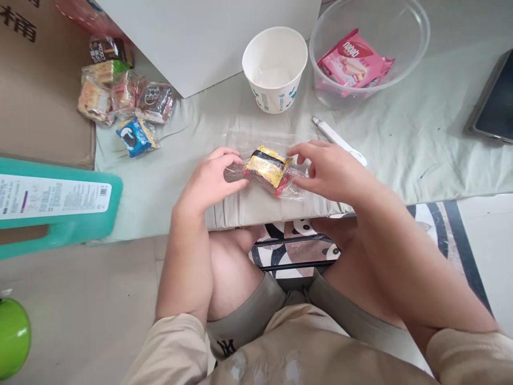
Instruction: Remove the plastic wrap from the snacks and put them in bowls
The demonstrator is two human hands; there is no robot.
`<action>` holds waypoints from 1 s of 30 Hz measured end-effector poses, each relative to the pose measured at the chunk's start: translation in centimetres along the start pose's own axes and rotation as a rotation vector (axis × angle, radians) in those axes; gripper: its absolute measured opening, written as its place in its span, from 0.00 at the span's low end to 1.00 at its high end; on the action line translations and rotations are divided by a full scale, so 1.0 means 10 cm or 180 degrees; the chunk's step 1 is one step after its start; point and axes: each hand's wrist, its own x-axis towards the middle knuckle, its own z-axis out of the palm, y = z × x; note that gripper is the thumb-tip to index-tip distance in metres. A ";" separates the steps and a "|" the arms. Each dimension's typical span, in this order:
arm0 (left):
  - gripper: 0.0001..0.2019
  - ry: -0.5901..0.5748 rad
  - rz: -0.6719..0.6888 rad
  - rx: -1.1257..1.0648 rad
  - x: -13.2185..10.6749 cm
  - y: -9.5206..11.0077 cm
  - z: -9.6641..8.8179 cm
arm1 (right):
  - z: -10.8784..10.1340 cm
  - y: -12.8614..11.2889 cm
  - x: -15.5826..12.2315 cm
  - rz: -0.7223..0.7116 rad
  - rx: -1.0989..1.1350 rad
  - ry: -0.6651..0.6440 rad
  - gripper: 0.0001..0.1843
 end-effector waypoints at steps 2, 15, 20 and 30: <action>0.03 0.0092 -0.0014 0.0001 -0.04 -0.02 0.02 | -0.02 -0.02 -0.01 0.0062 0.0038 -0.0120 0.20; 0.15 -0.0029 0.0434 -0.0639 -0.32 0.41 -0.14 | -0.31 0.06 -0.36 -0.0272 0.0337 0.0636 0.09; 0.10 -0.0601 0.0121 -0.0027 -0.46 0.56 -0.28 | -0.43 0.05 -0.57 -0.0938 -0.0120 -0.0055 0.17; 0.10 -0.2319 -0.0991 0.0686 -0.46 0.58 -0.36 | -0.48 0.03 -0.73 -0.0782 -0.0457 -0.0969 0.13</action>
